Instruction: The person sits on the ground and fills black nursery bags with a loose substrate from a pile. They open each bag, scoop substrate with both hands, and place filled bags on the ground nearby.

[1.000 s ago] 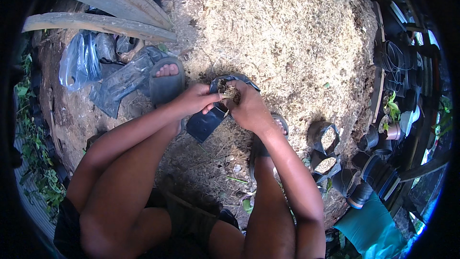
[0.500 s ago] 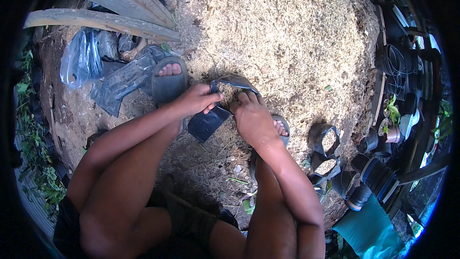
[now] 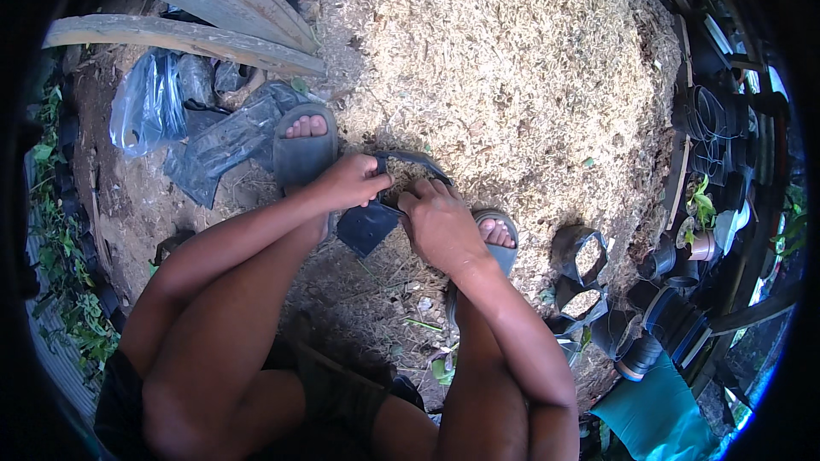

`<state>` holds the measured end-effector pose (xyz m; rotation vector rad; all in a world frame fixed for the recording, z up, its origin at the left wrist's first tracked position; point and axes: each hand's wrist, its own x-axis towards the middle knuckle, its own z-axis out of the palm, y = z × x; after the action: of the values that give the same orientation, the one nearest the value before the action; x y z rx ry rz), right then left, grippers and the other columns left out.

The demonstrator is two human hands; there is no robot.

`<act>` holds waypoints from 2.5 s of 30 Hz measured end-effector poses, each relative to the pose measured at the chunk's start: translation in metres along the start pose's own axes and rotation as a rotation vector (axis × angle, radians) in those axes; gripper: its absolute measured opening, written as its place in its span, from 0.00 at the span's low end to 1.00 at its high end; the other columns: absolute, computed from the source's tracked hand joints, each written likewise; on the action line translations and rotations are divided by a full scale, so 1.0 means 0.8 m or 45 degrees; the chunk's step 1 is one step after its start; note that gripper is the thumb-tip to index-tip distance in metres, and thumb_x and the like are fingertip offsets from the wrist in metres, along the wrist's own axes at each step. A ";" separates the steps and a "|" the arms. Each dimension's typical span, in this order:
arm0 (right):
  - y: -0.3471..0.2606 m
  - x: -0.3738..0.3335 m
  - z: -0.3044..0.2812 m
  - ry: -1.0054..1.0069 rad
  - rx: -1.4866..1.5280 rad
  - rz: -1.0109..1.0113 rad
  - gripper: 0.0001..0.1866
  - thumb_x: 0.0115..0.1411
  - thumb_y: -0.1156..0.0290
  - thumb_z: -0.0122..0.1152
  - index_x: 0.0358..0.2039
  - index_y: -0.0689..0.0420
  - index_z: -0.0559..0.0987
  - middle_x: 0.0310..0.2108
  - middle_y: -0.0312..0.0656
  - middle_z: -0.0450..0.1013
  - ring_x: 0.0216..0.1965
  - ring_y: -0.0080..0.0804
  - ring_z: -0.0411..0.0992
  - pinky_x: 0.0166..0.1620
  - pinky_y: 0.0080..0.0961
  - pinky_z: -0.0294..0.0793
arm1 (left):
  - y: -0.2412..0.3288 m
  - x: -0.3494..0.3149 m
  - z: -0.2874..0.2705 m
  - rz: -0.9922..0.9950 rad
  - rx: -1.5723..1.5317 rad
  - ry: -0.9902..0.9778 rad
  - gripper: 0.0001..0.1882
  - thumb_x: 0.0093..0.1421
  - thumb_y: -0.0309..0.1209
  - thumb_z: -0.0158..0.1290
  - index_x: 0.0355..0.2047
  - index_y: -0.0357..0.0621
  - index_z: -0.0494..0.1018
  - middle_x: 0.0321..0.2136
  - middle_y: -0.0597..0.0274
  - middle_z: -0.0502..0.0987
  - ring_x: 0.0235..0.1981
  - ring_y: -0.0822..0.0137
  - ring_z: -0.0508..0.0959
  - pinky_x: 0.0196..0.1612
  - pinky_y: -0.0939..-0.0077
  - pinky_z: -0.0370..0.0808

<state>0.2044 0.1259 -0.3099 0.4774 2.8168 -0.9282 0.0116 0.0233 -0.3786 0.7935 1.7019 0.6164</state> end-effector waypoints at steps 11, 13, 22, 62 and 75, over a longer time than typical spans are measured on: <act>-0.008 0.000 0.008 -0.035 0.092 -0.069 0.06 0.60 0.71 0.63 0.36 0.58 0.81 0.42 0.49 0.75 0.49 0.49 0.74 0.54 0.43 0.73 | 0.009 -0.001 0.000 0.411 0.267 0.204 0.20 0.61 0.37 0.61 0.21 0.31 0.70 0.14 0.50 0.70 0.16 0.68 0.68 0.22 0.60 0.65; -0.008 -0.001 0.009 -0.027 0.114 -0.071 0.06 0.60 0.71 0.62 0.36 0.59 0.81 0.41 0.49 0.75 0.49 0.49 0.74 0.54 0.43 0.73 | 0.007 0.000 0.002 0.430 0.265 0.209 0.21 0.60 0.37 0.61 0.21 0.31 0.70 0.14 0.48 0.70 0.16 0.67 0.68 0.23 0.60 0.65; -0.003 -0.001 0.016 0.007 0.133 -0.089 0.07 0.59 0.72 0.64 0.37 0.60 0.79 0.40 0.50 0.74 0.47 0.51 0.74 0.53 0.45 0.73 | 0.007 0.001 0.000 0.404 0.297 0.206 0.21 0.60 0.37 0.62 0.21 0.31 0.70 0.14 0.49 0.69 0.16 0.67 0.67 0.22 0.61 0.65; 0.001 0.000 0.010 0.115 0.286 0.078 0.14 0.62 0.62 0.67 0.38 0.60 0.79 0.40 0.51 0.74 0.46 0.53 0.75 0.51 0.45 0.76 | 0.034 -0.017 -0.034 0.001 0.591 -0.204 0.22 0.55 0.43 0.58 0.22 0.30 0.77 0.17 0.40 0.75 0.19 0.52 0.78 0.27 0.57 0.73; 0.077 0.115 -0.036 0.585 -0.313 0.094 0.21 0.65 0.63 0.62 0.58 0.53 0.74 0.62 0.50 0.65 0.64 0.52 0.62 0.65 0.50 0.64 | 0.036 -0.012 -0.034 -0.072 0.424 -0.268 0.25 0.58 0.46 0.57 0.19 0.31 0.77 0.13 0.50 0.75 0.18 0.57 0.79 0.30 0.60 0.76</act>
<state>0.1382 0.2131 -0.3420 0.8450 3.2285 -0.4939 -0.0075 0.0342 -0.3444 1.0032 1.6450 0.2017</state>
